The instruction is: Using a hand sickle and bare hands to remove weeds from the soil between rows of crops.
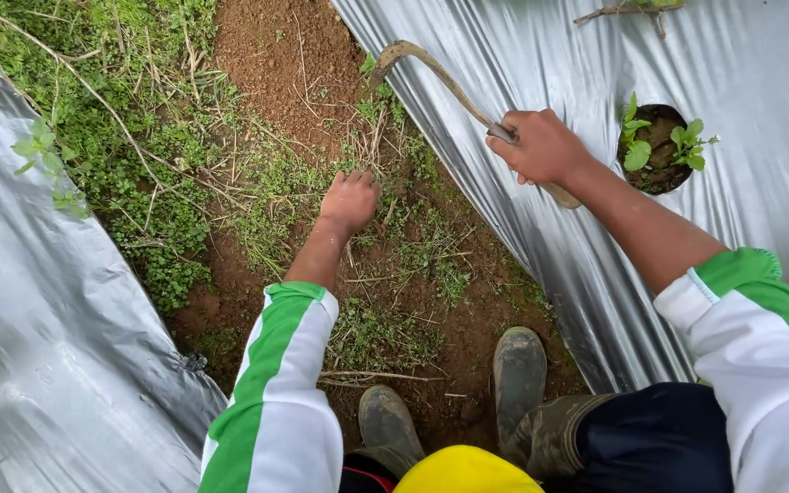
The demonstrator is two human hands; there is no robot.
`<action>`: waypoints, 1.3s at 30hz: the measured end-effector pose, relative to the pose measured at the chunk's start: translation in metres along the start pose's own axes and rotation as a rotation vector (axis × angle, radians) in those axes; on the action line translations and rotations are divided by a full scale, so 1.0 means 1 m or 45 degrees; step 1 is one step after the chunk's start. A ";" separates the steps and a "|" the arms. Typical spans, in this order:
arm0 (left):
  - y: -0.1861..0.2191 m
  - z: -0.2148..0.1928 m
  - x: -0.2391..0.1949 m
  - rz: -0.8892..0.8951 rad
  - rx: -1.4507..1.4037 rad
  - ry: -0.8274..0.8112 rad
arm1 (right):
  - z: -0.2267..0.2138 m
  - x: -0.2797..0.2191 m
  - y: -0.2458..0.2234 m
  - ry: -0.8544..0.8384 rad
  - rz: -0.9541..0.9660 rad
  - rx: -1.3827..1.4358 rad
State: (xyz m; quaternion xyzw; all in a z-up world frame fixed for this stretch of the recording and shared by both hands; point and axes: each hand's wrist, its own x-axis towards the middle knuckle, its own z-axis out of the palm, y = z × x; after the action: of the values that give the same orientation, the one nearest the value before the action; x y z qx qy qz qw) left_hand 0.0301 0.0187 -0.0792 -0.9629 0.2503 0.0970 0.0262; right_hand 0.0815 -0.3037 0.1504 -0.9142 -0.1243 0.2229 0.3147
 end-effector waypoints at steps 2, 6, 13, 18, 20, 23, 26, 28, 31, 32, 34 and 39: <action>-0.002 -0.036 -0.008 0.049 0.031 -0.139 | -0.004 0.004 -0.002 0.009 -0.009 0.010; 0.008 -0.092 0.016 -0.008 -0.083 -0.170 | 0.000 0.001 -0.002 -0.003 0.004 0.013; 0.035 -0.019 0.120 -0.194 -0.069 0.305 | 0.003 0.004 0.001 0.063 0.008 0.024; 0.043 0.007 0.133 -0.169 -0.084 0.391 | 0.003 0.006 0.002 0.079 -0.019 0.060; 0.044 -0.009 0.124 -0.144 -0.106 0.367 | 0.002 0.004 0.003 0.070 -0.027 0.093; 0.035 -0.031 0.105 -0.136 -0.100 0.317 | 0.005 0.005 0.006 0.070 -0.036 0.119; 0.026 -0.045 0.087 -0.082 -0.123 0.298 | 0.005 0.005 0.007 0.072 -0.048 0.105; 0.015 -0.067 0.069 -0.035 -0.018 0.031 | 0.004 0.008 0.001 -0.079 0.238 -0.155; -0.002 -0.071 0.050 0.013 -0.183 -0.078 | 0.004 0.008 0.003 -0.048 0.208 -0.147; -0.008 -0.075 0.043 0.011 -0.181 -0.077 | 0.004 0.008 0.001 -0.047 0.205 -0.147; -0.017 -0.082 0.027 0.013 -0.440 -0.242 | 0.004 0.005 0.000 -0.007 0.181 -0.077; -0.016 -0.069 0.003 0.165 -0.334 -0.293 | 0.006 0.006 0.003 -0.034 0.194 -0.100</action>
State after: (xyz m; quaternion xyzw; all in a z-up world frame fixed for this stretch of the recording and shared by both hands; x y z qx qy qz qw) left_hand 0.0525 0.0241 -0.0120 -0.9225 0.2925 0.2398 -0.0774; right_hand 0.0838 -0.3007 0.1428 -0.9296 -0.0672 0.2532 0.2592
